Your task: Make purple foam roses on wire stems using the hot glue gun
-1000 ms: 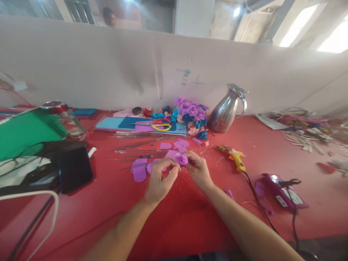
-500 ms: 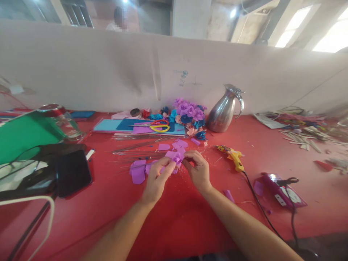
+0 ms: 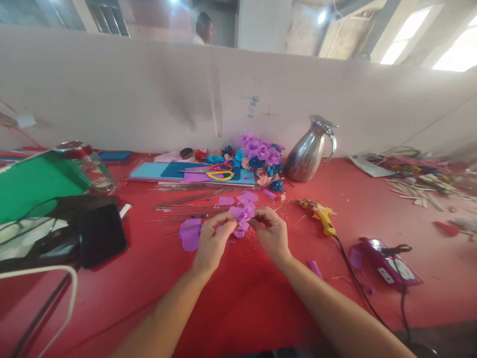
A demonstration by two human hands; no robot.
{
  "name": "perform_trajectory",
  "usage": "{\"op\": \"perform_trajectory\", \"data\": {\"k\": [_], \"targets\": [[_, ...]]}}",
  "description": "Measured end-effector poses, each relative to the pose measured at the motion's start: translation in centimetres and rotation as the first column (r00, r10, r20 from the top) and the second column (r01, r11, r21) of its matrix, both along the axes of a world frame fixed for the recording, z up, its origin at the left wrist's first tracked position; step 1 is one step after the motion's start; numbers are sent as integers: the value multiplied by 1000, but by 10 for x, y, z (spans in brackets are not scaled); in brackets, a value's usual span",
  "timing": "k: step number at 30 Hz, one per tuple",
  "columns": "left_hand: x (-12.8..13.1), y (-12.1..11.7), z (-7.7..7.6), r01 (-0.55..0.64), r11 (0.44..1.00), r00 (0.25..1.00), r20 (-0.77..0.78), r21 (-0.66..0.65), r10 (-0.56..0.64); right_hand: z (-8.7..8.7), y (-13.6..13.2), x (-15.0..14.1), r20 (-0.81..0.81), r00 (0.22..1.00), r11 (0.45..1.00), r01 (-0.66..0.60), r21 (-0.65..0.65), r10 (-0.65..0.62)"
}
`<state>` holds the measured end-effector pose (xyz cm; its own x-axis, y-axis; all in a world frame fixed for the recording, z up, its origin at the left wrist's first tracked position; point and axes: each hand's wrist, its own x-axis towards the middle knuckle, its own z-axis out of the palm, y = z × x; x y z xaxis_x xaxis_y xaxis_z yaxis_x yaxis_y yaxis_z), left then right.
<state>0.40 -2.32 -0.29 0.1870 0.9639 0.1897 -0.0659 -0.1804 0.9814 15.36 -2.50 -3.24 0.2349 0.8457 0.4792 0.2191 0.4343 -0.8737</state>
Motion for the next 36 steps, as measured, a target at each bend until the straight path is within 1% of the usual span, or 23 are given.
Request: {"op": "perform_trajectory", "data": {"k": [3,6,8,10,16,21,24,27,31,33,36], "targets": [[0,-1,1,-41,998,999,-29,55,43,1,-1,0,14,1000,1000,24,2,-24],[1,-3,2,-88,991,994,-57,102,94,5,-3,-1,56,997,998,58,31,-59],[2,-4,3,-146,981,988,-35,128,152,7,-4,-2,82,993,995,79,57,-84],[4,-6,5,-178,974,983,-8,143,181,8,-4,-2,104,989,992,100,75,-107],[5,-6,4,-132,973,987,-59,191,146,5,-3,-1,119,986,992,111,58,-117],[5,-5,4,-127,987,992,-15,101,129,2,-3,-2,89,992,996,91,14,-91],[6,-4,4,-169,984,986,-2,59,170,3,-3,-3,95,991,996,93,14,-94],[5,-2,2,-200,976,979,-29,88,203,3,-3,-3,102,989,995,102,8,-102],[3,-1,1,-139,976,977,-138,168,163,2,-2,-2,105,989,994,107,-6,-106],[2,0,0,-126,977,974,-165,171,155,1,-2,-3,91,991,994,105,-19,-103],[2,2,-2,-157,980,983,-82,120,167,0,-1,-4,46,996,995,84,-51,-82]]}}
